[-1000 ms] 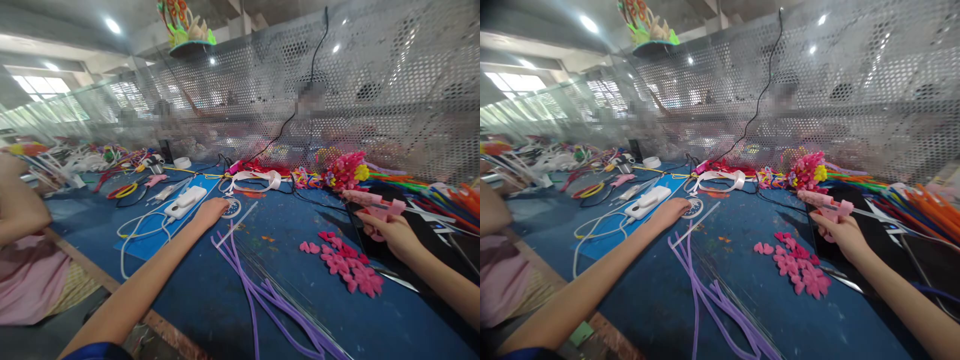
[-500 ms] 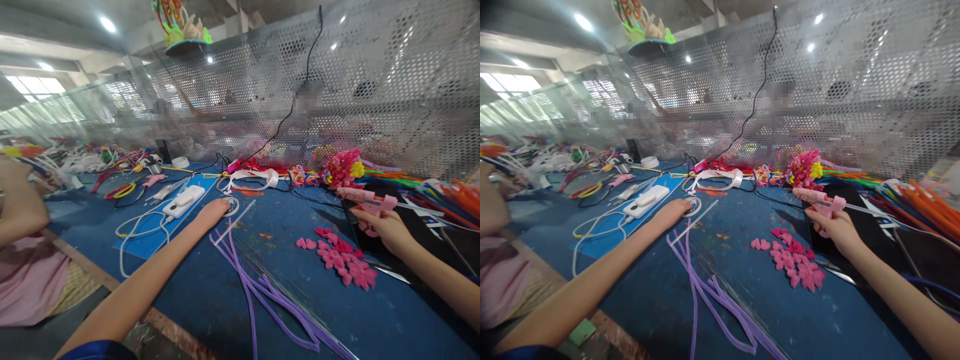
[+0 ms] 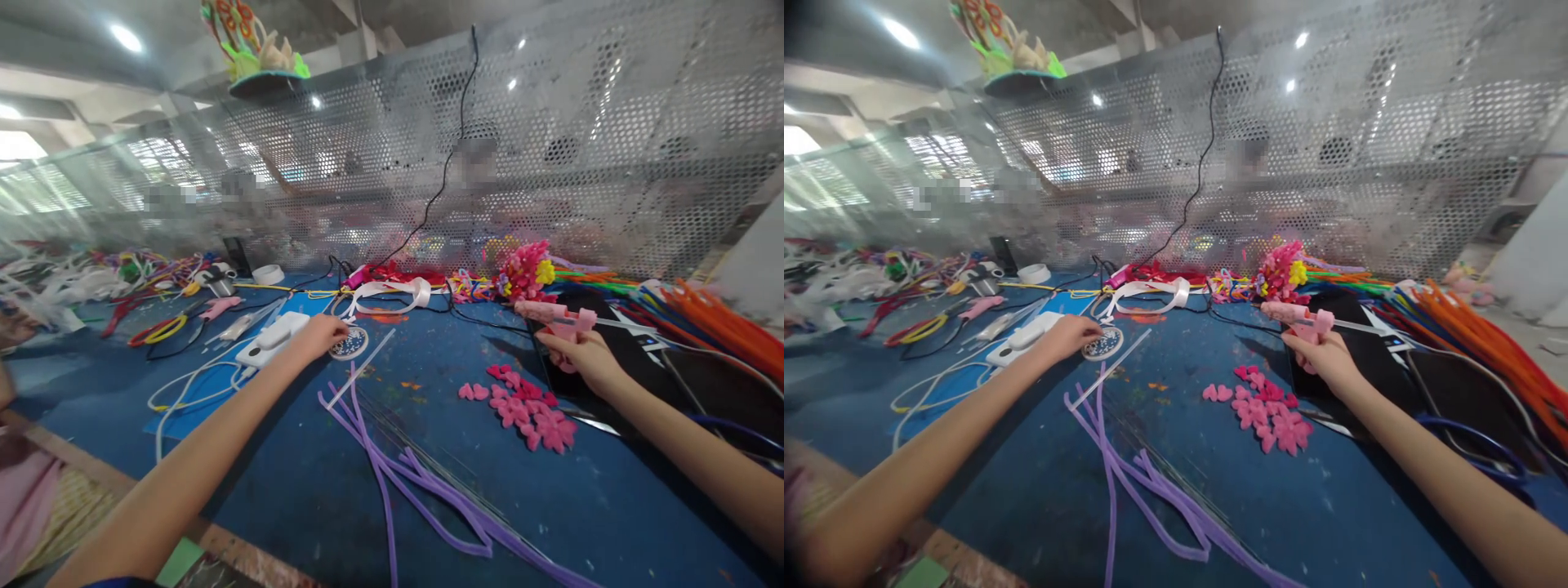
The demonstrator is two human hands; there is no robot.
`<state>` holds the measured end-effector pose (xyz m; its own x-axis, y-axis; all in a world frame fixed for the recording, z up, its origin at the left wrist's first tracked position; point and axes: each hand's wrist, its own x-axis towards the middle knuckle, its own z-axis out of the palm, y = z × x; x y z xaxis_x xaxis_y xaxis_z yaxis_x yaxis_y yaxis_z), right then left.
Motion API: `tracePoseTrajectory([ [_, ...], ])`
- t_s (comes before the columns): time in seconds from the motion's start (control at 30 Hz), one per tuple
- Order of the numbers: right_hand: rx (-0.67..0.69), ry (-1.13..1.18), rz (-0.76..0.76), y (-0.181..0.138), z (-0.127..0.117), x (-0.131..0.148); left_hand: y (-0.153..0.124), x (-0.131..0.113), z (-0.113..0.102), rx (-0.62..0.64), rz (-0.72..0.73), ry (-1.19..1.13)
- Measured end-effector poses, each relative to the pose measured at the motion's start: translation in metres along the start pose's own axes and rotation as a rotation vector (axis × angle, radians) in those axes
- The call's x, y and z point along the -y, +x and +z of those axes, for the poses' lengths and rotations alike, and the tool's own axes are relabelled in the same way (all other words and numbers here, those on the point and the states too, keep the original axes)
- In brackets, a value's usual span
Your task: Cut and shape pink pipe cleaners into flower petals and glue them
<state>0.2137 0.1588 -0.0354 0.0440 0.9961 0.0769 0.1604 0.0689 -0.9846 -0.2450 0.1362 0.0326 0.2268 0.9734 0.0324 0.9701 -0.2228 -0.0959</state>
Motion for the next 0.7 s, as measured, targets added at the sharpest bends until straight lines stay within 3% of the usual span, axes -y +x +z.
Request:
tracePoseTrajectory([
  [0.33, -0.007, -0.073, 0.004, 0.000, -0.001, 0.002, 0.003, -0.005, -0.008, 0.019, -0.053, -0.022],
  [0.47, 0.119, -0.217, -0.049, 0.000, -0.001, 0.010, 0.000, -0.004, -0.002, 0.025, -0.066, -0.028],
  [0.57, 0.211, -0.395, -0.160, 0.011, 0.010, 0.020, 0.000, -0.006, 0.000, 0.009, -0.075, -0.019],
  [0.7, 0.187, -0.449, -0.250, 0.046, 0.041, 0.024, 0.000, -0.012, -0.004, -0.026, -0.084, -0.006],
])
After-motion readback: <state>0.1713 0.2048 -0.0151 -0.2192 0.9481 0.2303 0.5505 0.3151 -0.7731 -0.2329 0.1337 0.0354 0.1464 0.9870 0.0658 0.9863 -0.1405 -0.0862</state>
